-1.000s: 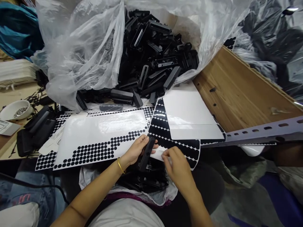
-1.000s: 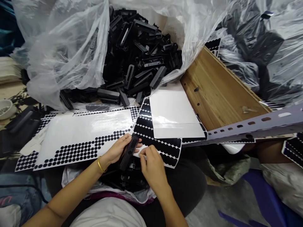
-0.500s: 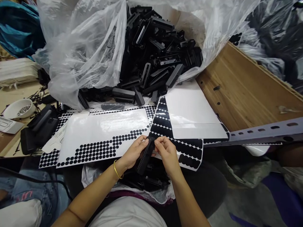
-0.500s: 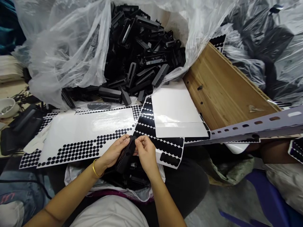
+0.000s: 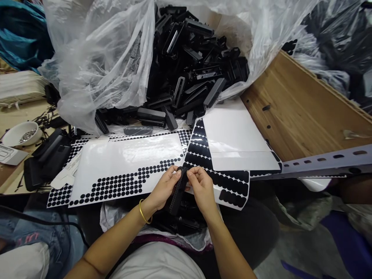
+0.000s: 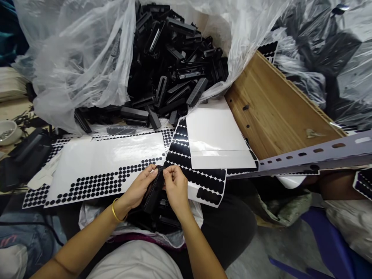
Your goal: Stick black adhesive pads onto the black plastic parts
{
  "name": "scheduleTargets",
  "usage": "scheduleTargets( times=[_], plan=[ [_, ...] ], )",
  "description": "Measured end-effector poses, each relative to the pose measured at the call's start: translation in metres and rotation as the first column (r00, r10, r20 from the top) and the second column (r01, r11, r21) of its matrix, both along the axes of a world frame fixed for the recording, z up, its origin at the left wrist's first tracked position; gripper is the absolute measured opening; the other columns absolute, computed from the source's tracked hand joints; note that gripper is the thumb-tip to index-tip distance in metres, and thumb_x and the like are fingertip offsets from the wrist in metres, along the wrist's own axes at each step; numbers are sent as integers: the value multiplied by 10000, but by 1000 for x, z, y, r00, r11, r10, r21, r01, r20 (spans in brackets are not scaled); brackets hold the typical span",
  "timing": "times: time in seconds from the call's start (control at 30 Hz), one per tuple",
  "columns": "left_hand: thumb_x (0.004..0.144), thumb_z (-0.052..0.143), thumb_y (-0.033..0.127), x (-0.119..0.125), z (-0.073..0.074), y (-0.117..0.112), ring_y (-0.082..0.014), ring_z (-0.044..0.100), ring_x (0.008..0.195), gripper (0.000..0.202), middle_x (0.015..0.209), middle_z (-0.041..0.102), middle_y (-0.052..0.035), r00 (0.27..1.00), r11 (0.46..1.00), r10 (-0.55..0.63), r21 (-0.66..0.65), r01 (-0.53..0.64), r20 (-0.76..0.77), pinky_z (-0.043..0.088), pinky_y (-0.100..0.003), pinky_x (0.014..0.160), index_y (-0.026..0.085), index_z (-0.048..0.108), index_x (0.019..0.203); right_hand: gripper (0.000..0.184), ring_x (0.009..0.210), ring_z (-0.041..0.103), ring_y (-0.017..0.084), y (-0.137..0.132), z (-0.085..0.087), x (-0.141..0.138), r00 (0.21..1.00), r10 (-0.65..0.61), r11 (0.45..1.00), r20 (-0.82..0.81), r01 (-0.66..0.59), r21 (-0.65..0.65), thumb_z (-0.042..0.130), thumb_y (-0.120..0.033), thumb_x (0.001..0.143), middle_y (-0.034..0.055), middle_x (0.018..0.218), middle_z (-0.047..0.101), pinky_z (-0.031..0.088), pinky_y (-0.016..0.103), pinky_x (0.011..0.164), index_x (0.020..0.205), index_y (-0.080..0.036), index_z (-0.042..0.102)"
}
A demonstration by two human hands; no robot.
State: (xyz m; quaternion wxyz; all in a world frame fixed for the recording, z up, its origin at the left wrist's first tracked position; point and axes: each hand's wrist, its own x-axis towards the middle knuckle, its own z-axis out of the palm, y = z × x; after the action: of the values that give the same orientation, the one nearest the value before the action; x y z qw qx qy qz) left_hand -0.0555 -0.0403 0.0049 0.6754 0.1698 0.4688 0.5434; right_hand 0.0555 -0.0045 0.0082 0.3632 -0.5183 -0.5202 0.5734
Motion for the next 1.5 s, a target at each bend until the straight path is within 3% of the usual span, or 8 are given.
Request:
scheduleTargets(
  times=[0.47, 0.87, 1.0, 1.1, 1.2, 1.33, 1.4, 1.5],
  plan=[
    [716, 624, 187, -1, -4, -1, -118, 490, 757, 177, 779, 515, 32, 971, 992, -63, 92, 87, -232, 402, -231, 716, 197, 498, 840, 184, 563, 497, 119, -2, -10, -1, 999, -9, 999, 42, 8, 32, 532, -375, 776, -22, 646, 518, 435, 222, 470, 718, -202, 506],
    [778, 551, 178, -8, -7, -4, -123, 486, 795, 155, 828, 517, 23, 938, 978, -79, 154, 138, -336, 404, -230, 741, 214, 481, 912, 94, 585, 518, 132, -7, -2, -10, 970, -21, 973, 243, -36, 230, 473, -289, 816, -18, 672, 529, 423, 258, 560, 758, -217, 457],
    [763, 600, 232, -25, 1, -13, -164, 560, 870, 178, 903, 588, -13, 890, 925, -274, 152, 347, -364, 433, -274, 784, 210, 510, 915, 126, 569, 507, 127, -2, 1, 0, 962, -151, 950, 229, 77, 303, 511, -283, 804, -35, 672, 509, 410, 251, 549, 869, -223, 421],
    [720, 665, 284, -49, 12, -7, -216, 582, 974, 258, 1008, 623, -53, 739, 798, -476, 120, 591, -476, 436, -344, 871, 205, 540, 931, 135, 567, 493, 119, 3, 3, 11, 955, -193, 933, 226, 108, 343, 516, -296, 808, -26, 690, 513, 405, 243, 542, 888, -215, 444],
    [765, 610, 298, -81, 17, 24, -252, 529, 1108, 270, 1159, 585, -92, 566, 915, -207, 46, 400, -798, 402, -415, 951, 216, 545, 1014, 84, 553, 472, 108, 3, 4, 12, 958, -121, 936, 258, 23, 352, 508, -282, 809, -18, 699, 526, 397, 235, 535, 826, -207, 476],
    [771, 505, 113, -119, 17, 87, -260, 430, 1236, 464, 1295, 483, -159, 4, 977, 161, 160, 141, -987, 315, -436, 1043, 149, 428, 1227, 88, 528, 444, 101, -2, -1, 2, 964, 12, 933, 267, -107, 344, 477, -261, 821, -29, 653, 505, 379, 227, 519, 751, -208, 478],
    [742, 511, 78, -130, 17, 117, -277, 313, 1323, 557, 1392, 385, -163, -217, 974, 169, 130, 185, -961, 243, -459, 1082, 154, 389, 1280, 94, 519, 436, 101, -4, -4, -3, 964, 54, 931, 262, -144, 336, 470, -263, 824, -33, 640, 497, 372, 226, 510, 747, -209, 474],
    [695, 568, 71, -135, 19, 149, -327, 242, 1348, 689, 1467, 269, -155, -412, 971, 29, -73, 230, -911, 213, -526, 1071, 188, 330, 1332, 91, 521, 433, 103, -6, -7, -10, 962, 87, 926, 257, -174, 336, 469, -265, 822, -33, 638, 494, 369, 228, 509, 751, -208, 475]
  ],
)
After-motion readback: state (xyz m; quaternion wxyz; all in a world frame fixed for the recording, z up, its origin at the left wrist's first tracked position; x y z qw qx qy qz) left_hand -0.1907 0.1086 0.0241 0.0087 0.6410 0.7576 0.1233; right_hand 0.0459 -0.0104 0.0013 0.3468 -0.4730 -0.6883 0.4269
